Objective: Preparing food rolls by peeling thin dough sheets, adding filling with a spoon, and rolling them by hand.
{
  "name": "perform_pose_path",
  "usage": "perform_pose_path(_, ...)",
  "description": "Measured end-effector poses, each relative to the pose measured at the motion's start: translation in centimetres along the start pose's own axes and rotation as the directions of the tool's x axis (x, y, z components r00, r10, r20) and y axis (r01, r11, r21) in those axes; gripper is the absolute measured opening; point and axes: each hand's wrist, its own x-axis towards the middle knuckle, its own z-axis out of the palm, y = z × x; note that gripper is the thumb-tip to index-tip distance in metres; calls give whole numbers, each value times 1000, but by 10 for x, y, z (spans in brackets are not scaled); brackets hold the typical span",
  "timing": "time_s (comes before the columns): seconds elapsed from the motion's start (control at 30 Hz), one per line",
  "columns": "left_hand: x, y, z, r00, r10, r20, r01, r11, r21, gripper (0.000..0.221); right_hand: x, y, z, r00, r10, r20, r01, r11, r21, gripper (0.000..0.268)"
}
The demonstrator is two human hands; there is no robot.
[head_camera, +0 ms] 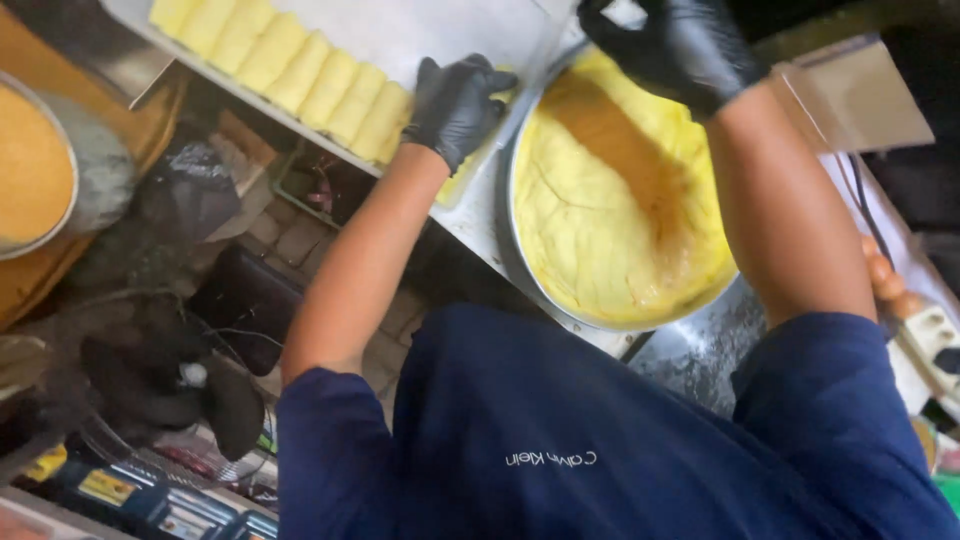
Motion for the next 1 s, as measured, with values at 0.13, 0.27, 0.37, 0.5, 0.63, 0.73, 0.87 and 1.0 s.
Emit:
perform_pose_path(0.13,6,-5,1,999,35,-4,-35,996,81,27,-72,-8,-45,994,100,-44,-89,975,203,14)
perform_pose_path(0.27,5,24,-16,943,190,-272,-181,982,58,24,-144,-4,-40,944,329,32,-329,926,184,24)
perform_pose_path(0.37,25,81,-22,911,359,-201,-354,933,66,21,-164,20,-22,950,307,-60,-305,951,45,28)
perform_pose_path(0.5,63,92,31,904,406,136,-427,876,226,21,-157,36,9,935,310,-174,-334,934,-130,23)
perform_pose_path(0.63,97,80,72,865,501,1,-476,821,315,15,-144,38,29,873,360,-329,-447,861,-244,15)
perform_pose_path(0.73,110,80,81,873,488,-7,-469,841,270,12,-143,37,37,831,430,-351,-515,834,-196,17)
perform_pose_path(0.87,117,97,66,948,291,129,-308,941,141,10,-146,31,33,806,519,-285,-564,820,-101,27)
perform_pose_path(1.0,117,70,70,926,307,221,-347,922,171,8,-147,42,66,775,558,-297,-614,776,-143,34)
